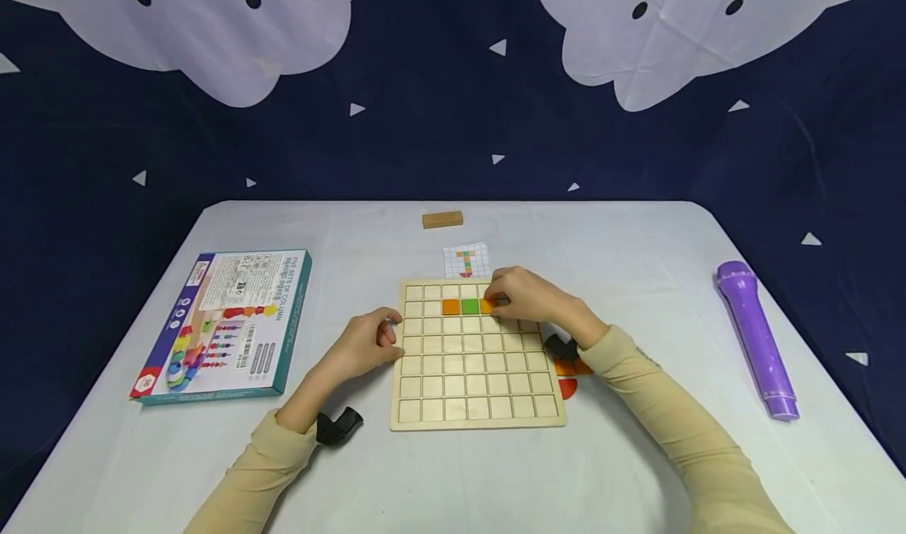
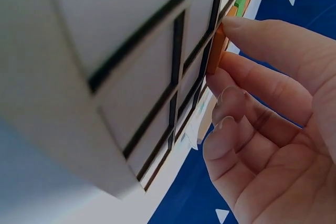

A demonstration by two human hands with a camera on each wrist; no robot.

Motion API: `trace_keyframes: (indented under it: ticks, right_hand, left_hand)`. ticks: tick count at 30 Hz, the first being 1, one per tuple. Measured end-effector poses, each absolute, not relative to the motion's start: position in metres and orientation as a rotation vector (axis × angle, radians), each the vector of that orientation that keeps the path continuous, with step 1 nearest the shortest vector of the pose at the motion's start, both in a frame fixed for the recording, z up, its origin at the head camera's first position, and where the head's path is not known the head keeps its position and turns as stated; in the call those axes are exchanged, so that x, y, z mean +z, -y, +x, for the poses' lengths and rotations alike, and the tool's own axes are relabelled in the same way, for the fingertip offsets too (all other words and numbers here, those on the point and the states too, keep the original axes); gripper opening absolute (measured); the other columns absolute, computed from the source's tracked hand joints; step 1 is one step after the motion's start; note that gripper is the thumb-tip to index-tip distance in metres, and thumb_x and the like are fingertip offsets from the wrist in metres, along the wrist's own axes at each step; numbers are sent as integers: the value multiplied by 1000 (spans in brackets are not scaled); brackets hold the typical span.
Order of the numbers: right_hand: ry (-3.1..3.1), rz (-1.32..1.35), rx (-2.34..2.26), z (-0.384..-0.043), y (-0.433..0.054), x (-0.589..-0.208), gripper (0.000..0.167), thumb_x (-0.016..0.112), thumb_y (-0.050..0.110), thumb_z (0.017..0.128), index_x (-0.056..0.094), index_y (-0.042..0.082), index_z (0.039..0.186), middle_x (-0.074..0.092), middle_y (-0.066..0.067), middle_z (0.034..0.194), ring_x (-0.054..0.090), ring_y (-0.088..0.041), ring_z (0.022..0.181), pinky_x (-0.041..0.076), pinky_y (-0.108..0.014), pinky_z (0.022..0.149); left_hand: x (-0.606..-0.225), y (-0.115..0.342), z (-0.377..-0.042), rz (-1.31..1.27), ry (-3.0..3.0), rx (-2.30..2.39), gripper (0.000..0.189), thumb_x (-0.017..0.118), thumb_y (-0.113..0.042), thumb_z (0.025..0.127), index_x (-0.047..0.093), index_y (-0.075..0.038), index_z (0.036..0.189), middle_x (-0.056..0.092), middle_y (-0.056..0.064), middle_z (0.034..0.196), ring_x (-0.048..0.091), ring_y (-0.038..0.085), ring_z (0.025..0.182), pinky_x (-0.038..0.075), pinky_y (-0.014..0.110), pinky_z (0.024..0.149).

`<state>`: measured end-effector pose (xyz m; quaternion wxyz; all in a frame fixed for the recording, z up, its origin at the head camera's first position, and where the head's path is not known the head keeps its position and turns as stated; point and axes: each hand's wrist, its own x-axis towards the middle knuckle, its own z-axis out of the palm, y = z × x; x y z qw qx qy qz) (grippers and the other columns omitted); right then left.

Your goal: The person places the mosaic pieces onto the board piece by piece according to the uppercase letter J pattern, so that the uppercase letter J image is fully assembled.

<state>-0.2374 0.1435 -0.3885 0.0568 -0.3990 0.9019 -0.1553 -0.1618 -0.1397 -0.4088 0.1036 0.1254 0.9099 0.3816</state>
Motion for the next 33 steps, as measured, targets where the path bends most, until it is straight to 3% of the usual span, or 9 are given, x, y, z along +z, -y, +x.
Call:
trace_keyframes:
  ticks: [21, 33]
  right_hand:
    - [-2775, -1190, -587, -217, -170, -381, 19, 71, 11, 80, 71, 3, 98, 64, -7, 89, 45, -8, 64, 40, -19, 60]
    - [-2800, -1124, -560, -193, -193, -375, 18, 70, 8, 80, 72, 5, 98, 65, -6, 91, 46, -8, 63, 40, -18, 58]
  left_hand:
    - [-407, 139, -161, 400, -2695, 1104, 45, 72, -3, 75, 55, 5, 116, 58, 8, 79, 50, 10, 65, 41, 22, 60]
    - [-408, 140, -162, 384, -2694, 1101, 43, 71, -2, 76, 55, 4, 115, 58, 7, 79, 49, 11, 65, 40, 22, 59]
